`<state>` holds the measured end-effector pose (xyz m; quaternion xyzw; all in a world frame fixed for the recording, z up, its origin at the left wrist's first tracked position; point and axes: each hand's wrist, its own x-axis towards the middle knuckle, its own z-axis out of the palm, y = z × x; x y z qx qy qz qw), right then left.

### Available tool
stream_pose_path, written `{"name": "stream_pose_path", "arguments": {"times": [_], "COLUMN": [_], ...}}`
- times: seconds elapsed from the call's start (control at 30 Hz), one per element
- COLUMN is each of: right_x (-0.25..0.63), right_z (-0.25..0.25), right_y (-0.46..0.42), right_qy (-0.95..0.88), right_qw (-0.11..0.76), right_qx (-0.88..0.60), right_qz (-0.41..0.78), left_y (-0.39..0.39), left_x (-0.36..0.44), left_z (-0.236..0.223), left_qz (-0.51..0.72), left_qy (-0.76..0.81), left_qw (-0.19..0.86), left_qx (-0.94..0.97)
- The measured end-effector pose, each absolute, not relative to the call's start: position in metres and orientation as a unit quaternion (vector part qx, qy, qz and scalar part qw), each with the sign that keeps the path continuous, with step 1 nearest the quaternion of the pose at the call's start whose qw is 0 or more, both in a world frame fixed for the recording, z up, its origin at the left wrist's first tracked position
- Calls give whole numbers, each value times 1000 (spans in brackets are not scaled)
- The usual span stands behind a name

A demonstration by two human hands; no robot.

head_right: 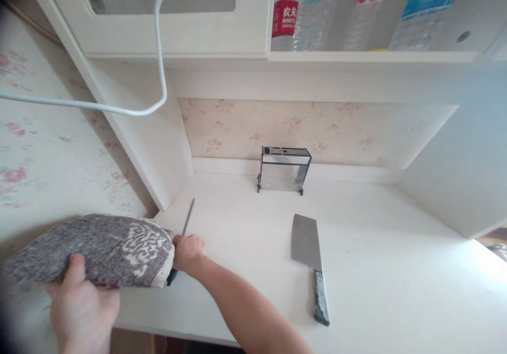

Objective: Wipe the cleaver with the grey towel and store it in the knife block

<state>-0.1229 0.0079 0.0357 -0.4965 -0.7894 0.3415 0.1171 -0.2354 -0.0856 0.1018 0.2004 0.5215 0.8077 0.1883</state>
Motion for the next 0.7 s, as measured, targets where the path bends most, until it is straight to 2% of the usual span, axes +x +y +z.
{"name": "stream_pose_path", "arguments": {"times": [0.13, 0.27, 0.4, 0.53, 0.63, 0.7], "right_x": [-88, -38, 9, 32, 39, 43], "right_z": [25, 23, 40, 59, 62, 62], "right_y": [3, -17, -47, -66, -67, -68], "right_qy": [-653, -536, -499, -524, -508, -489], "right_qw": [228, 348, 475, 510, 507, 502], "right_qx": [-571, -527, -475, -438, -422, -411], "right_qz": [442, 560, 548, 523, 554, 583], "left_y": [-82, -75, -60, -39, -30, -30], "left_x": [-228, -214, -189, -157, -134, -123], "left_z": [104, 99, 85, 80, 84, 87], "left_qz": [812, 804, 790, 750, 690, 667], "left_qy": [506, 506, 450, 379, 318, 279], "left_qw": [207, 252, 340, 493, 608, 648], "left_qx": [204, 185, 239, 227, 230, 239]}}
